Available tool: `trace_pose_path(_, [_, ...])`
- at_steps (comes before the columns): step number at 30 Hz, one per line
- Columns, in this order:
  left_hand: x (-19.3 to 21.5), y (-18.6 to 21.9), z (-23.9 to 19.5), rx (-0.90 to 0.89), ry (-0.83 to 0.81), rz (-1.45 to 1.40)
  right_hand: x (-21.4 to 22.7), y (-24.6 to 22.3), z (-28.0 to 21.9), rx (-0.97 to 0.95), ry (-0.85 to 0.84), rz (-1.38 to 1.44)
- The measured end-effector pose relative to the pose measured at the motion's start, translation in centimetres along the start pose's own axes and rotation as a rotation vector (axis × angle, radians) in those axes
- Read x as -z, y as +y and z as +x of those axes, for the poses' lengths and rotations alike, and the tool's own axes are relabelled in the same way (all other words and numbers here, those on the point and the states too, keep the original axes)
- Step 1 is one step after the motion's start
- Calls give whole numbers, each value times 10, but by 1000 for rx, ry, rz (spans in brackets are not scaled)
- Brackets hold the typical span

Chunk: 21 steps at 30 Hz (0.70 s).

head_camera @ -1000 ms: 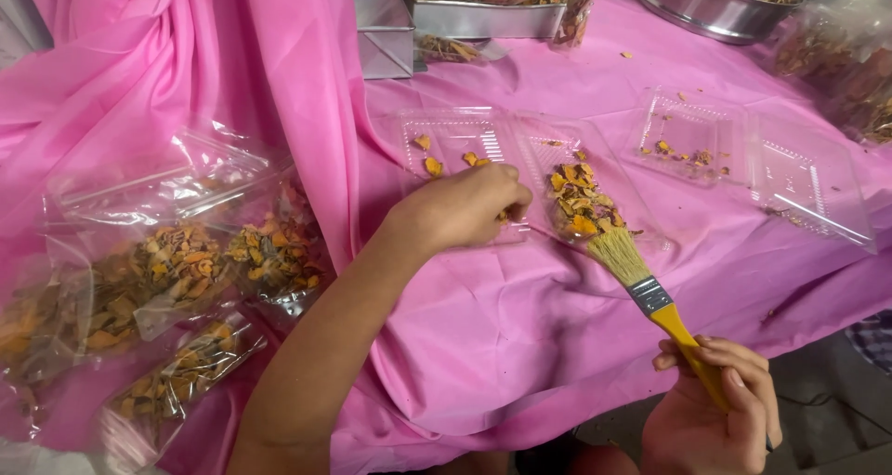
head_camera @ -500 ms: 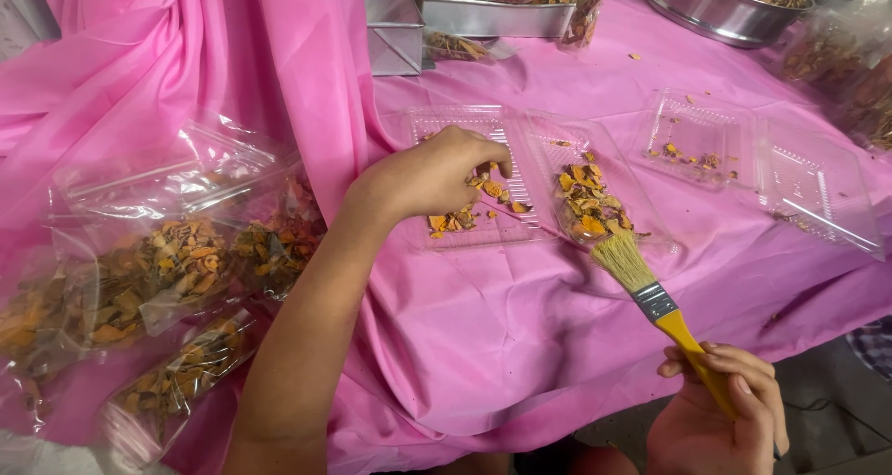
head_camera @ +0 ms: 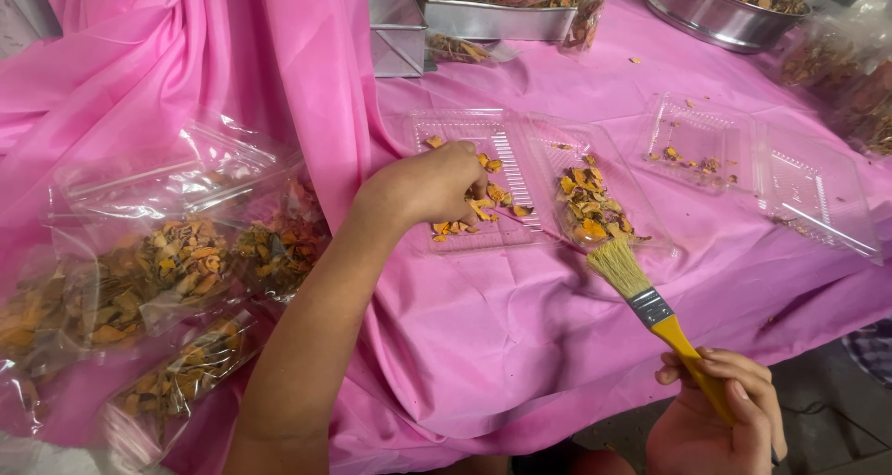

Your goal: Sorting and portioning dried yellow flower petals or tea leaves into clear plastic containers using hands and a brush.

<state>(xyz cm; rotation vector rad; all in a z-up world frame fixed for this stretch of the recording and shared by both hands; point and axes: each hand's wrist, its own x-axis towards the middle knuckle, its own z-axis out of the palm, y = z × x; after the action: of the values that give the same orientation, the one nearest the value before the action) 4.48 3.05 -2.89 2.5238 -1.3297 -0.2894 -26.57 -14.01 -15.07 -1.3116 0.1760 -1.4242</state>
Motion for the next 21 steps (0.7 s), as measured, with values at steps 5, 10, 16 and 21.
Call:
trace_pose_path(5, [-2,6,-2,-94,43,-22,-2,-1,-2,-11,8,-4])
trace_pose_path(10, [8,15,-14,-147,102,-51,-2,0,-4,3,14,-26])
trace_pose_path(16, [28,24,-30,-180,148,-180,-2,1,-4,17,3,4])
trace_pose_path(21, [28,21,-26,-316,269,-218,-12,-2,-3,34,-9,22])
